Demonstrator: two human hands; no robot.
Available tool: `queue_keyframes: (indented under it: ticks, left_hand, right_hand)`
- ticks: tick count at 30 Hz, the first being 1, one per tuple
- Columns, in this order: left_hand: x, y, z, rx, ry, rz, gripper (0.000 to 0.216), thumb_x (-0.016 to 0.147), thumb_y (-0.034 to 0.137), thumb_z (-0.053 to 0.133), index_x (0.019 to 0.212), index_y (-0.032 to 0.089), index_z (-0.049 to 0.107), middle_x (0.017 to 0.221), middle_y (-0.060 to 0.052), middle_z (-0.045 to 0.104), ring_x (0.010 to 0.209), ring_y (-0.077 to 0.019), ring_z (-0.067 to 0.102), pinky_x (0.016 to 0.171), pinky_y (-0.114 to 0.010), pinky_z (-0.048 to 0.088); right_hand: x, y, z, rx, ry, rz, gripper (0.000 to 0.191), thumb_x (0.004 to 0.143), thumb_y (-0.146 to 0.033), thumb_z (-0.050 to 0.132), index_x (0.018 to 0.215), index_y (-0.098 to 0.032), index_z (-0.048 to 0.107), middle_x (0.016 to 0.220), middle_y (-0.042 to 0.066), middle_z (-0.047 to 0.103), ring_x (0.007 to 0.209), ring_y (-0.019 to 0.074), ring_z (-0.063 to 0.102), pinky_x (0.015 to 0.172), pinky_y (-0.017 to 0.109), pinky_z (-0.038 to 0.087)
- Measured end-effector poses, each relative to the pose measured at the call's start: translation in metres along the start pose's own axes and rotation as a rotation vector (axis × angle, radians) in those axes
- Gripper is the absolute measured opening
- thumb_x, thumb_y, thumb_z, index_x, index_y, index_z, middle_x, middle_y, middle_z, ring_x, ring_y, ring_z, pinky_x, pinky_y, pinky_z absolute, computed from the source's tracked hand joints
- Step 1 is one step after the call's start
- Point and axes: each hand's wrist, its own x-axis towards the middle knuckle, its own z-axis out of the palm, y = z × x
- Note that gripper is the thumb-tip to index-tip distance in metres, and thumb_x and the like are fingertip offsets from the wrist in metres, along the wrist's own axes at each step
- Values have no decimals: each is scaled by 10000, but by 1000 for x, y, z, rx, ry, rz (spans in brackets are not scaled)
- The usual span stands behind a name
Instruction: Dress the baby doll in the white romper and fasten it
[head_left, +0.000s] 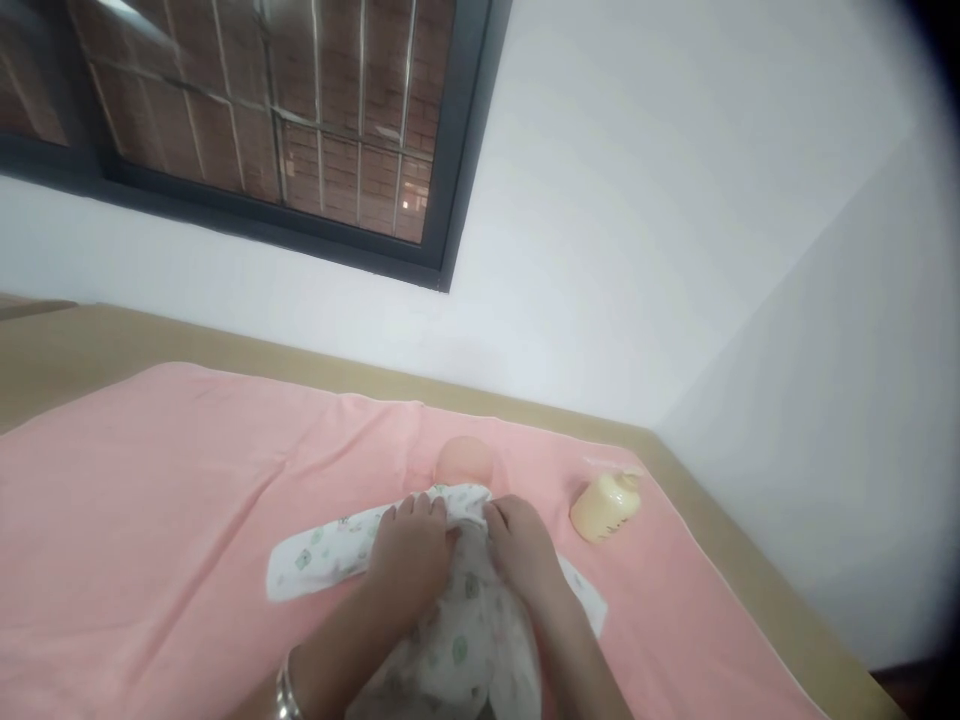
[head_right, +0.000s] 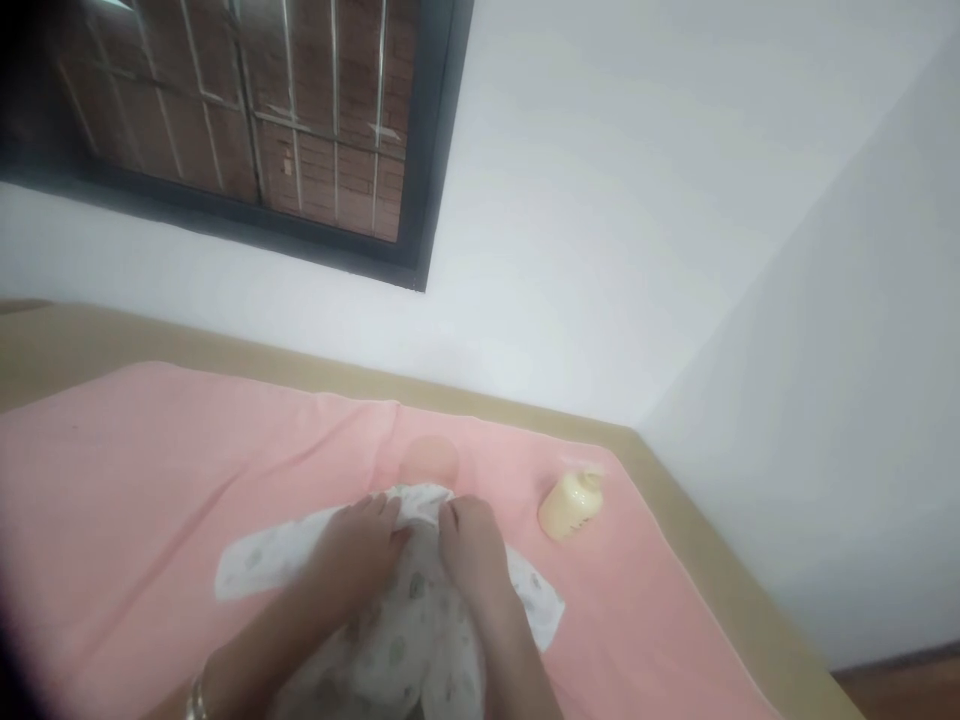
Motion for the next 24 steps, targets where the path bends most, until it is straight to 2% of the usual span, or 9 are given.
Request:
queue_keyframes:
  ticks: [6, 13, 16, 19, 22, 24]
  left_hand:
    - [-1, -1, -6, 14, -11, -2, 322, 897, 332, 337, 962, 149, 594, 1016, -149, 619, 932, -267, 558, 831, -409, 399]
    - [-5, -2, -15, 3, -40, 67, 351, 918, 323, 295, 851, 180, 609, 872, -96, 646, 819, -238, 591, 753, -374, 417]
    - [0, -5, -10, -3, -5, 64, 357, 917, 300, 282, 827, 176, 605, 846, -94, 639, 787, -227, 584, 732, -366, 415]
    - [9, -10, -1, -39, 32, 46, 334, 906, 267, 285, 869, 175, 603, 908, -101, 634, 850, -230, 572, 763, -362, 407]
    - [17, -15, 8, -111, 45, 14, 306, 906, 273, 294, 936, 193, 588, 984, -84, 627, 920, -216, 559, 815, -341, 391]
    - [19, -16, 13, -135, 65, -1, 289, 908, 284, 297, 911, 202, 574, 953, -62, 624, 886, -199, 558, 800, -325, 384]
  right_hand:
    - [-4, -8, 17, -29, 109, -64, 290, 925, -209, 322, 751, -187, 552, 827, 45, 603, 825, 171, 516, 748, 256, 363]
    - [1, -4, 23, -44, 61, -24, 336, 960, -236, 255, 828, -184, 559, 847, 52, 616, 802, 167, 541, 721, 254, 359]
    - [-6, -12, 16, -120, 34, -47, 324, 955, -235, 267, 814, -188, 556, 831, 60, 615, 786, 179, 548, 715, 273, 354]
    - [-16, -22, 8, -202, 7, -65, 313, 939, -207, 287, 775, -189, 554, 829, 77, 617, 816, 200, 555, 750, 298, 353]
    - [-21, -26, 5, -197, -8, -76, 310, 931, -188, 294, 775, -190, 563, 838, 74, 623, 872, 211, 553, 801, 309, 353]
    - [-19, -23, 8, -158, 1, -49, 310, 931, -198, 296, 775, -192, 563, 847, 68, 624, 877, 207, 552, 803, 304, 359]
